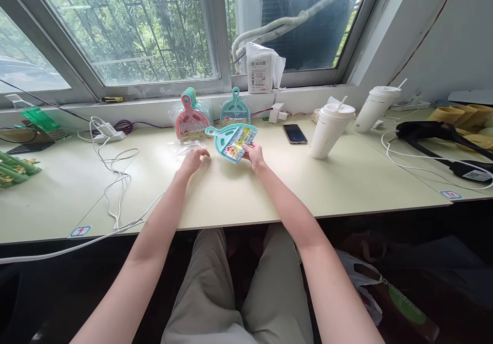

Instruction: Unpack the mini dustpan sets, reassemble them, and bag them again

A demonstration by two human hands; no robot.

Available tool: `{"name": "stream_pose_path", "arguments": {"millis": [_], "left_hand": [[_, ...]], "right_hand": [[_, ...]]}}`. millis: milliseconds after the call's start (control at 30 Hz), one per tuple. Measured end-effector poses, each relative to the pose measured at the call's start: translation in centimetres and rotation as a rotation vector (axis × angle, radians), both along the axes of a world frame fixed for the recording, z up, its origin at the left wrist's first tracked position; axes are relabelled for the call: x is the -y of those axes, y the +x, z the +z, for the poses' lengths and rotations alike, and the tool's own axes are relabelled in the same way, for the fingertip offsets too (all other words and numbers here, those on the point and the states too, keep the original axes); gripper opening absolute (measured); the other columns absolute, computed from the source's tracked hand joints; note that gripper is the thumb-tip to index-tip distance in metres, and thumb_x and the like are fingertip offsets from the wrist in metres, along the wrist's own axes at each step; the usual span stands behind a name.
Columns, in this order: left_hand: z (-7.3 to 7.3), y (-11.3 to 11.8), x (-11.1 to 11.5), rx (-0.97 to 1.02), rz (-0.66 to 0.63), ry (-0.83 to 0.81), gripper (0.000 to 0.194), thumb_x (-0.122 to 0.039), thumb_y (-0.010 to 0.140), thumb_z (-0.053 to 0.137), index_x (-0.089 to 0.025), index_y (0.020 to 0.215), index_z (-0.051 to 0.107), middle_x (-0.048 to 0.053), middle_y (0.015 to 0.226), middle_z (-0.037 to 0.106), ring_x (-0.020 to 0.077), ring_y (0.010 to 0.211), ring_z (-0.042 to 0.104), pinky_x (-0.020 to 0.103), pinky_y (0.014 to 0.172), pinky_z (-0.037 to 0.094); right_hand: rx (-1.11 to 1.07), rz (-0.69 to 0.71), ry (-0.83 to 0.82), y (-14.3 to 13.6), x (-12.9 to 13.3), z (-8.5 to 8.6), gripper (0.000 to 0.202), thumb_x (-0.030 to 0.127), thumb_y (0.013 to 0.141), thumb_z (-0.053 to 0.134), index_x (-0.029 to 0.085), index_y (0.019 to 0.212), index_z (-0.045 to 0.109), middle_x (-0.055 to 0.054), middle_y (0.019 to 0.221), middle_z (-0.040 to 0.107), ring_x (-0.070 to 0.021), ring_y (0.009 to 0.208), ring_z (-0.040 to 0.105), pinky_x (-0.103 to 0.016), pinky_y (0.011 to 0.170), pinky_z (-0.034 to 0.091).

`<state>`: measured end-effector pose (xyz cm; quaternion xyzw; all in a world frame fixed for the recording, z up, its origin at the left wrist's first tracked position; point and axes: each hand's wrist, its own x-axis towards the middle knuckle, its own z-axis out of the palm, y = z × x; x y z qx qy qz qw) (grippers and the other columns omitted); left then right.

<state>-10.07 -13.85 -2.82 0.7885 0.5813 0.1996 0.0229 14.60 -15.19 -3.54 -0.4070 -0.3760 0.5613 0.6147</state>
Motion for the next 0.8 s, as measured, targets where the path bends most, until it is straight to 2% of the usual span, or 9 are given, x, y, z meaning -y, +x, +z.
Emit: {"name": "stream_pose_path", "arguments": {"millis": [100,167,267,333,400,500,633,700,800], "left_hand": [[0.3,1.1,0.2,-0.005,-0.195,0.038,0.05,0.002,0.057,0.037,-0.023,0.079,0.074,0.002,0.09,0.073,0.02,0.093,0.063,0.037,0.099,0.041],[0.4,1.1,0.2,0.039,-0.184,0.052,0.046,0.001,0.054,0.037,-0.023,0.07,0.073,0.001,0.087,0.073,0.0199,0.091,0.063,0.04,0.103,0.037],[0.3,0.6,0.0,0.232,-0.153,0.016,0.04,-0.003,0.056,0.036,-0.02,0.064,0.071,0.003,0.083,0.073,0.0195,0.089,0.065,0.039,0.099,0.042],[0.1,0.3,-0.3,0.386,-0.164,0.003,0.039,-0.006,0.062,0.037,-0.019,0.071,0.073,0.003,0.088,0.073,0.019,0.092,0.065,0.036,0.095,0.045],[-0.3,0.3,-0.5,0.445,-0.158,0.021,0.037,-0.013,0.071,0.043,-0.02,0.09,0.074,0.004,0.104,0.072,0.0199,0.101,0.063,0.035,0.097,0.045],[-0.9,0.9,-0.5,0.294,-0.112,0.034,0.042,-0.029,0.074,0.061,-0.022,0.115,0.067,0.006,0.126,0.063,0.0249,0.117,0.055,0.038,0.103,0.041],[-1.2,1.3,-0.5,0.01,0.044,0.0,0.027,-0.028,0.081,0.056,-0.021,0.1,0.073,0.01,0.115,0.068,0.029,0.111,0.058,0.04,0.096,0.044],[-1.1,1.1,-0.4,-0.053,0.119,-0.007,0.024,-0.027,0.082,0.054,-0.021,0.094,0.075,0.011,0.106,0.07,0.029,0.105,0.06,0.039,0.09,0.046],[-0.8,0.8,-0.3,-0.101,0.16,-0.005,0.028,-0.037,0.08,0.058,-0.022,0.097,0.074,0.011,0.104,0.07,0.029,0.102,0.061,0.038,0.086,0.047]], "right_hand": [[0.021,-0.023,-0.018,0.2,-0.1,0.1,0.011,0.009,0.086,0.055,0.014,0.092,0.062,-0.003,0.083,0.073,-0.0153,0.069,0.07,-0.035,0.075,0.061],[0.029,-0.033,-0.03,0.4,-0.2,0.1,0.011,0.008,0.086,0.055,0.014,0.092,0.062,-0.003,0.082,0.073,-0.0151,0.068,0.07,-0.035,0.075,0.061],[0.031,-0.036,-0.046,0.9,-0.5,0.1,0.012,0.007,0.085,0.054,0.014,0.091,0.062,-0.004,0.082,0.074,-0.0151,0.068,0.07,-0.035,0.075,0.061],[0.026,-0.022,-0.043,1.3,-0.7,0.1,0.011,0.007,0.086,0.054,0.014,0.09,0.063,-0.005,0.082,0.074,-0.0155,0.069,0.071,-0.035,0.076,0.061],[0.02,0.002,-0.031,1.7,-0.8,0.2,0.012,0.008,0.086,0.054,0.014,0.09,0.063,-0.005,0.083,0.074,-0.016,0.07,0.071,-0.035,0.076,0.061],[0.008,0.036,-0.015,2.2,-1.0,0.4,0.012,0.008,0.086,0.053,0.014,0.089,0.063,-0.005,0.083,0.074,-0.0158,0.071,0.071,-0.035,0.076,0.061],[0.043,0.115,-0.03,2.8,-1.0,0.7,0.013,0.007,0.087,0.053,0.012,0.09,0.065,-0.007,0.083,0.074,-0.0152,0.069,0.07,-0.033,0.074,0.061],[0.092,0.174,-0.044,3.2,-0.9,0.9,0.013,0.006,0.086,0.054,0.011,0.09,0.066,-0.008,0.084,0.075,-0.0153,0.069,0.07,-0.033,0.075,0.06],[0.174,0.253,-0.052,4.2,-0.9,1.3,0.012,0.006,0.085,0.057,0.01,0.091,0.068,-0.01,0.086,0.075,-0.0163,0.069,0.071,-0.034,0.077,0.06]]}}
